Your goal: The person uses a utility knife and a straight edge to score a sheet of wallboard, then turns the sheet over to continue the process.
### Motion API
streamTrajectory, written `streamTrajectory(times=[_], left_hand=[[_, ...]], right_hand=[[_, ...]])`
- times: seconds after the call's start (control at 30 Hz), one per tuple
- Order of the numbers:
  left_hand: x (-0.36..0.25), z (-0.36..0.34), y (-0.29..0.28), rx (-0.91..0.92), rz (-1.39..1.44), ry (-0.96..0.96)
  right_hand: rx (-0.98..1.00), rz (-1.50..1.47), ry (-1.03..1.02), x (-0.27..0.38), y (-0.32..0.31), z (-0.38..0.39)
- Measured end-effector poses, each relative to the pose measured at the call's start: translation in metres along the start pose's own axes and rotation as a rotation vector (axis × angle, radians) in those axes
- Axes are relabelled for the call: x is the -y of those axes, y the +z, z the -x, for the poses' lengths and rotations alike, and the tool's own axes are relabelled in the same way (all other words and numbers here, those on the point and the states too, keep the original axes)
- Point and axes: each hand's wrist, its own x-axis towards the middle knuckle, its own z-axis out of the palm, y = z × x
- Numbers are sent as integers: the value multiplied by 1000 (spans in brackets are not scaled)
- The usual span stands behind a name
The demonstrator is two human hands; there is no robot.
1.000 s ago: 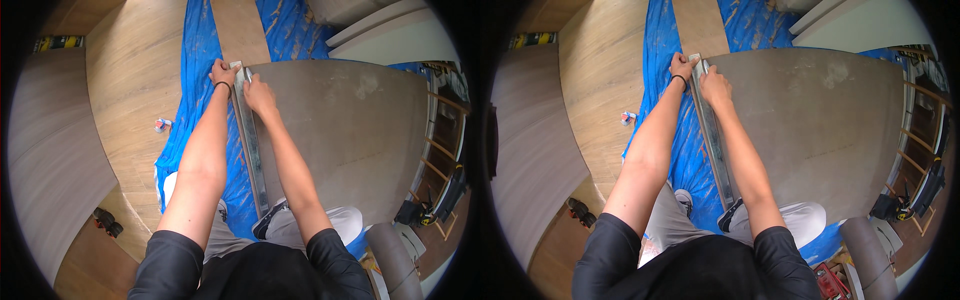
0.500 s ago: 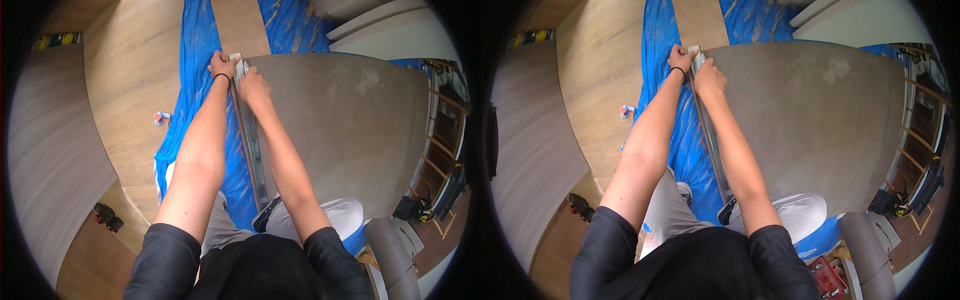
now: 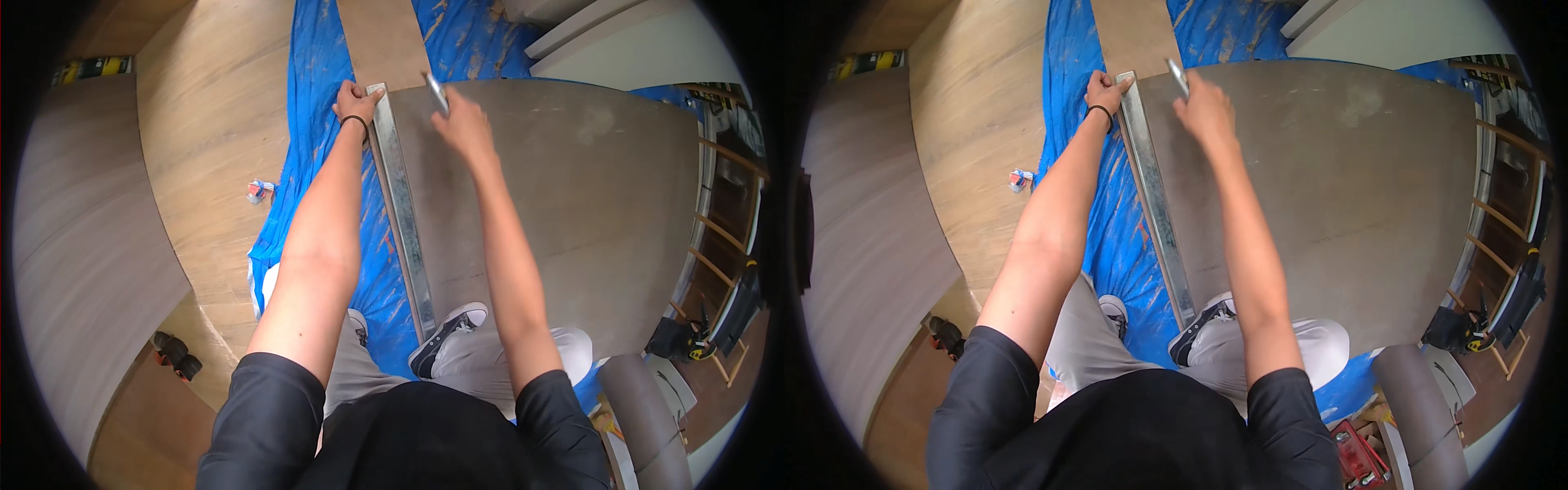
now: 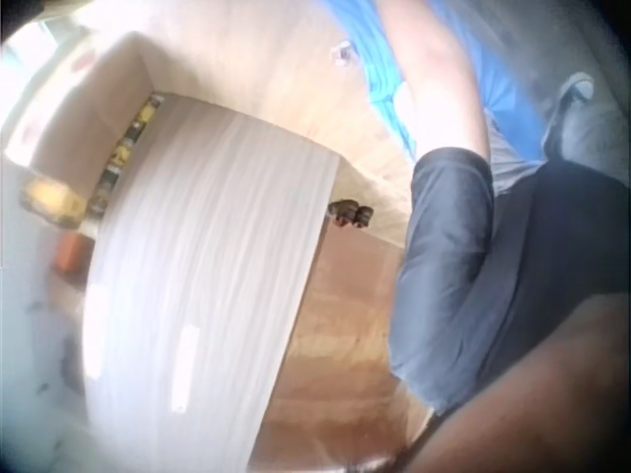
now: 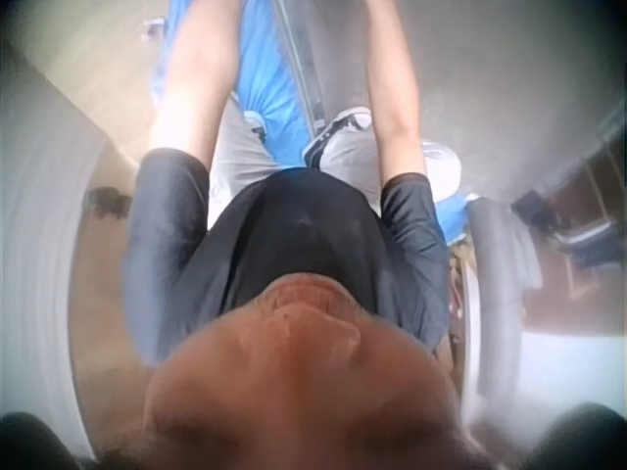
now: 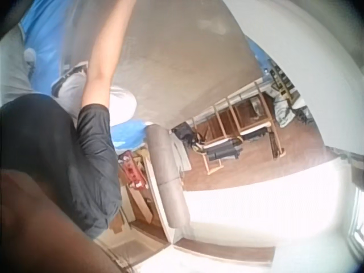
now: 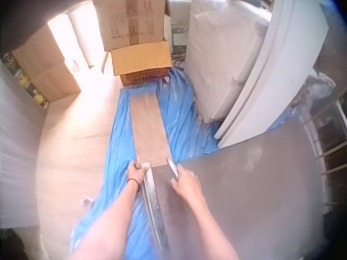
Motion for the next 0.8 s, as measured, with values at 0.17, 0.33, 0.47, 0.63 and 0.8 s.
streamTrajectory(times=[0.17,0.33,0.47,0.63,0.8], left_hand=[[-5,5,-1,43,17,-20],[-3,6,-3,5,15,-24],[-4,7,-4,18,22,-24],[-6,6,-4,11,12,-20],[-2,5,2,3,-25,-1]], right_hand=[[-179,129,-95,-9,6,-44],[-122,152,-43,-8,24,-54],[-138,163,-95,-9,24,-61],[-19,134,-103,-13,15,-79],[-41,111,-91,-20,6,-77]])
